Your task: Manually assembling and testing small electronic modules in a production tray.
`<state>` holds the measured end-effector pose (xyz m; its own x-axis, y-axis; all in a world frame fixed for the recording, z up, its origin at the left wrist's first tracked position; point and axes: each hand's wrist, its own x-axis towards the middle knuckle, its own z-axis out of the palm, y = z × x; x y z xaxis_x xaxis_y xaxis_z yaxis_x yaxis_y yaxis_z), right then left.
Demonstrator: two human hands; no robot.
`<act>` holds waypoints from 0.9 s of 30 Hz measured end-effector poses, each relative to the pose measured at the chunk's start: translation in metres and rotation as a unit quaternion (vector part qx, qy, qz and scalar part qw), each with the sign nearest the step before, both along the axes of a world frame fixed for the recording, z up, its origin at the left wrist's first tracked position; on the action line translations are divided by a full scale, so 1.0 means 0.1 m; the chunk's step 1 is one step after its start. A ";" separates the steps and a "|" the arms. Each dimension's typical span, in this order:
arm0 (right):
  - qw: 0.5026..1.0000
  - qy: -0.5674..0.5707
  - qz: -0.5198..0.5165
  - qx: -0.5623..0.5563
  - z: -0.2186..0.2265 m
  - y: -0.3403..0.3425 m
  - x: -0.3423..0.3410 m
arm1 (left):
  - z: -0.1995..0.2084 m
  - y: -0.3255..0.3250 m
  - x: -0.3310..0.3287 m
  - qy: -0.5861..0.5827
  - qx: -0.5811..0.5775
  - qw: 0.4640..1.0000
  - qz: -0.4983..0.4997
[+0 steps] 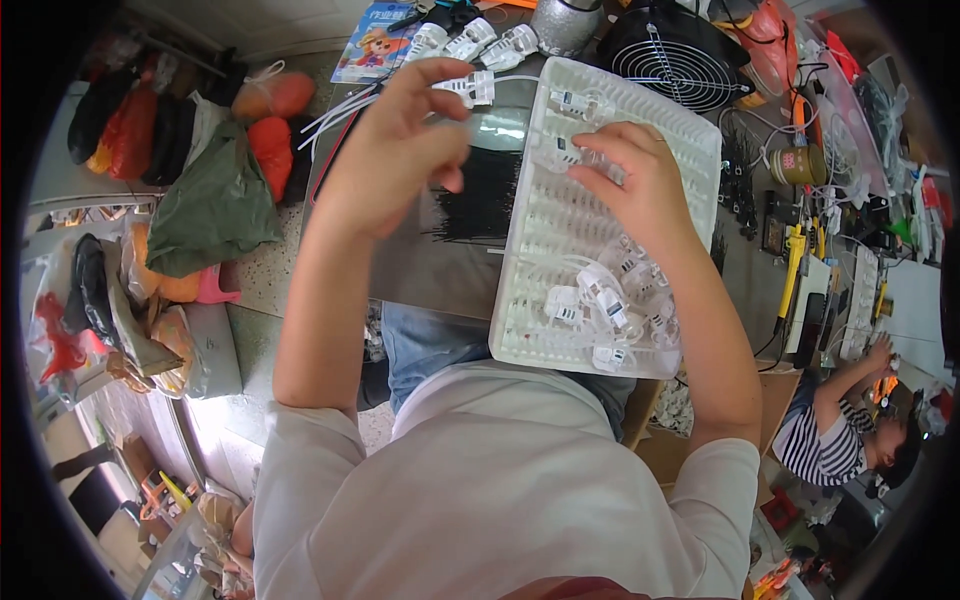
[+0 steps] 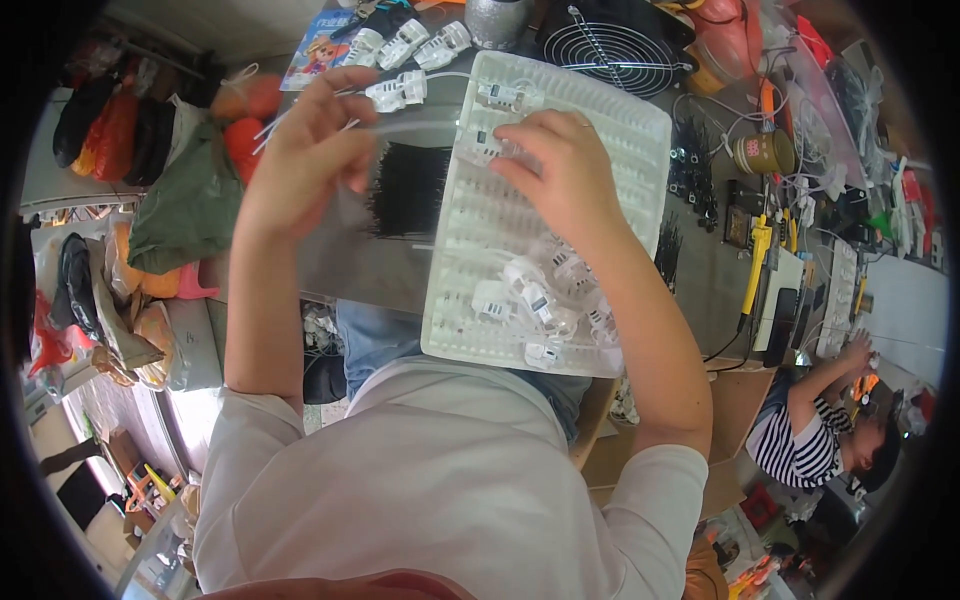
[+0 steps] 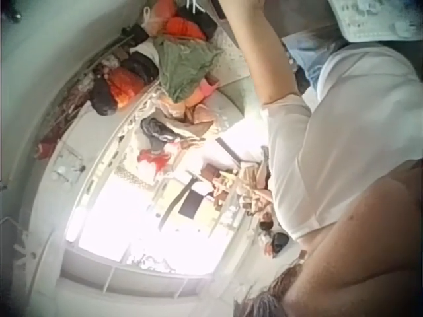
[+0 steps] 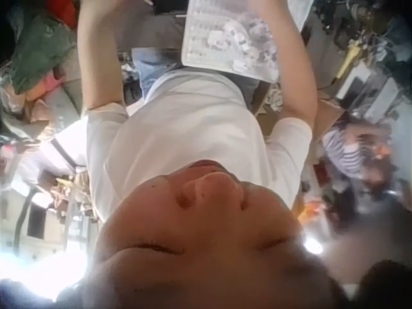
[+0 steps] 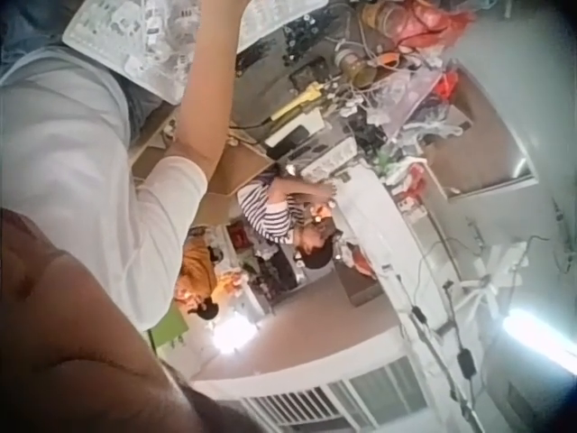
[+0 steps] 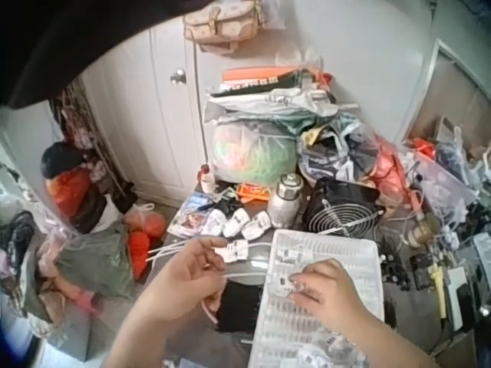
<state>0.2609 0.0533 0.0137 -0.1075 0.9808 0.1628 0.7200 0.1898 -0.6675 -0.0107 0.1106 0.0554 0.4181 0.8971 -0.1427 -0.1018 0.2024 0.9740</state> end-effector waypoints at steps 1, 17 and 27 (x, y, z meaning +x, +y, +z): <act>0.995 -0.056 0.020 0.077 -0.06 0.02 0.03 | -0.07 0.07 -0.07 0.013 0.030 0.999 0.004; 0.988 -0.134 0.056 0.057 -0.09 -0.11 0.03 | -0.74 0.23 -0.40 0.385 0.329 0.841 0.189; 0.977 -0.149 0.138 -0.064 0.47 -0.67 0.43 | -0.61 -0.04 -0.34 0.450 0.459 0.741 0.197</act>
<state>0.3042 -0.0133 0.0612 -0.3947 0.9180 -0.0387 0.8195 0.3327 -0.4666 -0.0449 0.1064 -0.0056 0.2048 0.8161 0.5403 0.7962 -0.4600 0.3930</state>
